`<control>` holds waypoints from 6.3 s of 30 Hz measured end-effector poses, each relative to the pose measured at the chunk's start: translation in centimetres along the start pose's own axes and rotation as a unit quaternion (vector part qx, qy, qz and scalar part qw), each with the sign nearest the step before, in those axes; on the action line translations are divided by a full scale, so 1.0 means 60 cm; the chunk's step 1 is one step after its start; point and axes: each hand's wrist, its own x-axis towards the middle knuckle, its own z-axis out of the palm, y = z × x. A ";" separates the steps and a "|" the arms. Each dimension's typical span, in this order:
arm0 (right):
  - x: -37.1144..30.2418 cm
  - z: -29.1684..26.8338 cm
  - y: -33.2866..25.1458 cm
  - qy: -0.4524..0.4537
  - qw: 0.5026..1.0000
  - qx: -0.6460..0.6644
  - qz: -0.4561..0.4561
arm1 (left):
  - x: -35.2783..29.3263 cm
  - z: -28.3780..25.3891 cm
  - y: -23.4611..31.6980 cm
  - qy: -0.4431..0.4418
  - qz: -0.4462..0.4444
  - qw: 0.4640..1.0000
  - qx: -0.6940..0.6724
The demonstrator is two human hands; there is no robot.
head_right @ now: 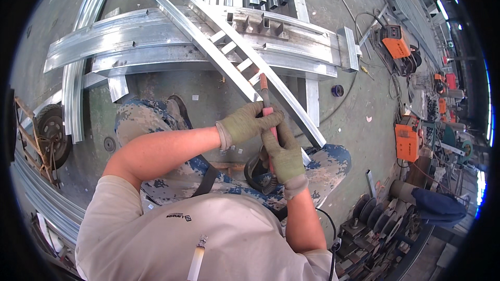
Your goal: The person welds metal frame components using a welding torch, creating bright sparks and fusing joints. They reposition the frame and handle small metal pieces, placing some into a nearby bucket.
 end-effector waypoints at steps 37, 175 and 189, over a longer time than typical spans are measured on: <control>-0.002 -0.006 0.001 0.004 1.000 0.009 0.022 | 0.002 -0.002 0.003 -0.014 0.007 1.000 0.028; 0.045 0.021 -0.023 -0.022 1.000 0.007 0.009 | -0.006 -0.024 0.024 0.110 0.047 0.993 0.007; 0.046 0.022 -0.022 -0.019 1.000 0.001 0.013 | -0.006 -0.026 0.025 0.111 0.055 0.992 0.008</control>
